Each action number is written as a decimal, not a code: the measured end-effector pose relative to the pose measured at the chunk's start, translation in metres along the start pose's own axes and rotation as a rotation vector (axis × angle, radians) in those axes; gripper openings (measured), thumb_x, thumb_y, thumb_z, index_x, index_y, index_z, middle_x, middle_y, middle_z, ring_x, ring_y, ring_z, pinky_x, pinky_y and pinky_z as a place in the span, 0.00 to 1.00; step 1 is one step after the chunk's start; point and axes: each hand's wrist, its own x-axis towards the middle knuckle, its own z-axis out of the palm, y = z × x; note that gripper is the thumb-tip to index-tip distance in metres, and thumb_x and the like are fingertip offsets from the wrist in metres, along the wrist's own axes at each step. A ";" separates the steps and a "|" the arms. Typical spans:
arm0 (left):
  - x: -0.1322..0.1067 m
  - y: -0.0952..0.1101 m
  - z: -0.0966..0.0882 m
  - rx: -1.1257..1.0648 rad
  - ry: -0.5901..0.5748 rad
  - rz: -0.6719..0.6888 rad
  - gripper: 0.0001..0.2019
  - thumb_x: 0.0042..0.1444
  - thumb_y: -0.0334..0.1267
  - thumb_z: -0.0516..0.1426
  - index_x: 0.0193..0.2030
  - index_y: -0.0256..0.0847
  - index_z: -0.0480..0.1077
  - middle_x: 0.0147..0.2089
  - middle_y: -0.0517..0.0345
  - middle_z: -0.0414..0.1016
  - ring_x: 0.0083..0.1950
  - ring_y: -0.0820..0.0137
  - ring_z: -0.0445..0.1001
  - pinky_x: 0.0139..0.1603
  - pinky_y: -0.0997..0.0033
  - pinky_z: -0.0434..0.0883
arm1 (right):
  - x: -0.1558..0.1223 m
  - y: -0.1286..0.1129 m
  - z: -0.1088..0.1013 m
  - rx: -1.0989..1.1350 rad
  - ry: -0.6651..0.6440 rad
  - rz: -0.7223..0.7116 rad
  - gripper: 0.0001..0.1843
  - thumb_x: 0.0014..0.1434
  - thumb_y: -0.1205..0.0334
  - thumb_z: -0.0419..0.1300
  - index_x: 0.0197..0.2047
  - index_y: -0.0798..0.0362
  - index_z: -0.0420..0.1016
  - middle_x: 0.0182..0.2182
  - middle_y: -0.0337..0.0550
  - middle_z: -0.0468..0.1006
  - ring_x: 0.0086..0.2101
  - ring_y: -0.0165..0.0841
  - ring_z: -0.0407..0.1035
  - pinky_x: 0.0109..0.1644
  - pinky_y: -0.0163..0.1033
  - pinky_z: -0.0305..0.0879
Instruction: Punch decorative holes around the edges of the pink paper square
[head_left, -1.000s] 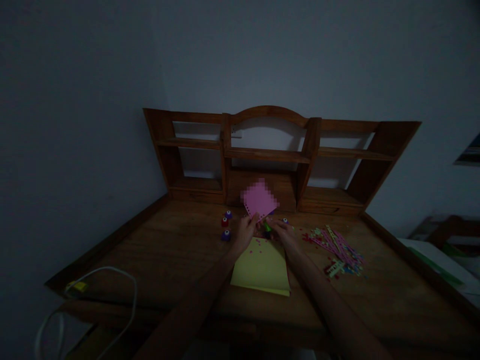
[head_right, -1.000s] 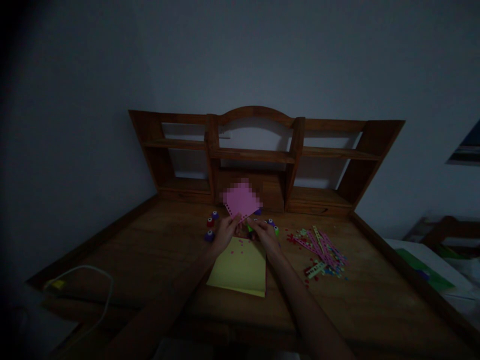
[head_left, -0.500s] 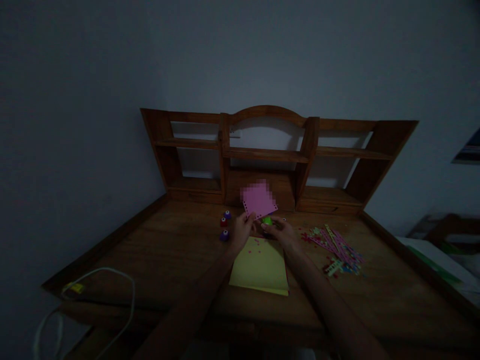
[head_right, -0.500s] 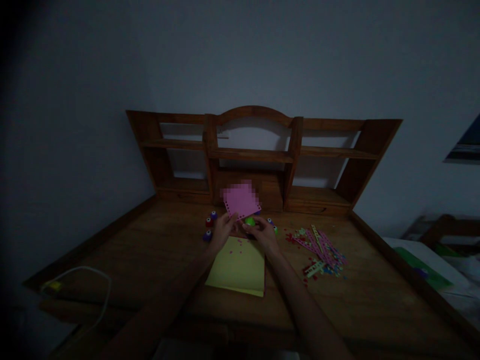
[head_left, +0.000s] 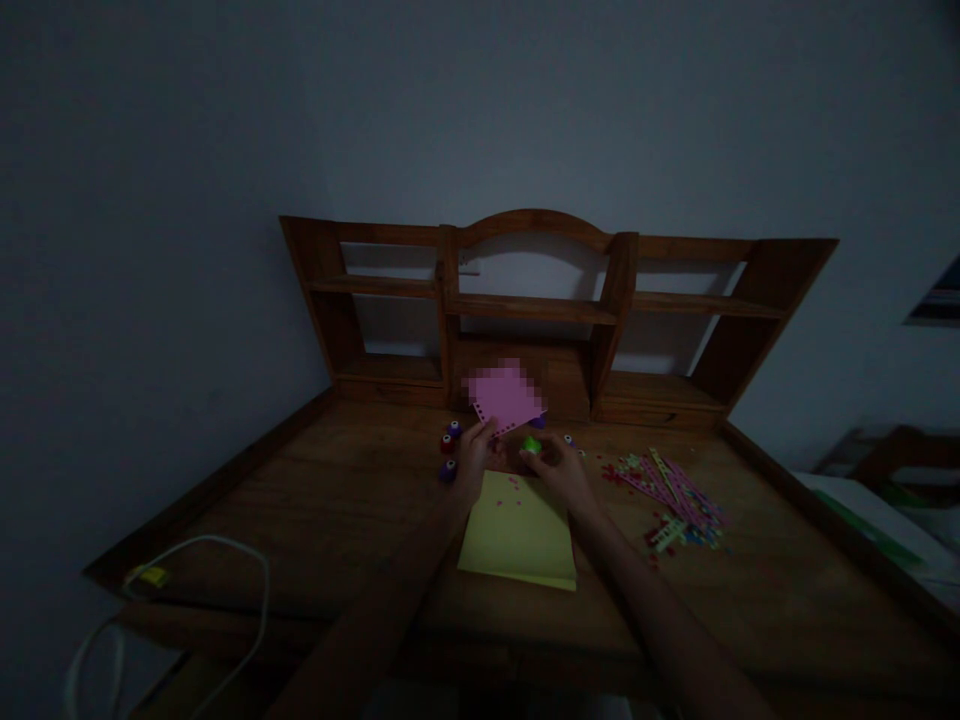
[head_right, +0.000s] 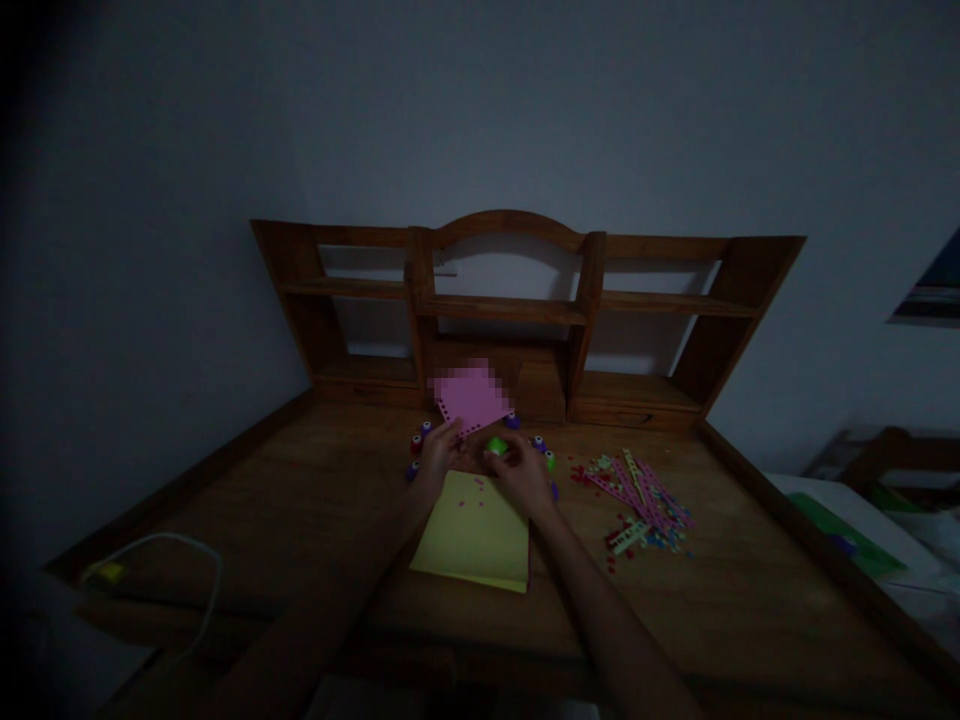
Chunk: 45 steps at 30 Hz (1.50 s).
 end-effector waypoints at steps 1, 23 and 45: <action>0.000 -0.001 0.000 0.004 -0.017 0.001 0.20 0.45 0.50 0.66 0.36 0.33 0.76 0.28 0.54 0.77 0.25 0.71 0.71 0.27 0.72 0.67 | -0.002 -0.004 -0.001 -0.086 -0.003 -0.069 0.19 0.51 0.54 0.65 0.45 0.51 0.75 0.35 0.44 0.79 0.34 0.37 0.72 0.39 0.42 0.69; -0.014 0.005 0.005 0.052 -0.131 -0.065 0.24 0.43 0.47 0.67 0.44 0.34 0.77 0.38 0.47 0.80 0.31 0.65 0.76 0.28 0.71 0.70 | -0.014 -0.012 0.006 -0.328 -0.261 -0.418 0.25 0.53 0.73 0.57 0.55 0.50 0.68 0.49 0.48 0.75 0.49 0.40 0.69 0.54 0.45 0.65; -0.014 0.015 0.009 -0.070 -0.061 -0.097 0.21 0.42 0.45 0.68 0.39 0.32 0.77 0.34 0.47 0.79 0.31 0.65 0.76 0.30 0.71 0.69 | -0.015 -0.022 0.007 -0.249 -0.232 -0.375 0.17 0.63 0.63 0.55 0.55 0.48 0.71 0.49 0.47 0.76 0.50 0.41 0.70 0.56 0.48 0.65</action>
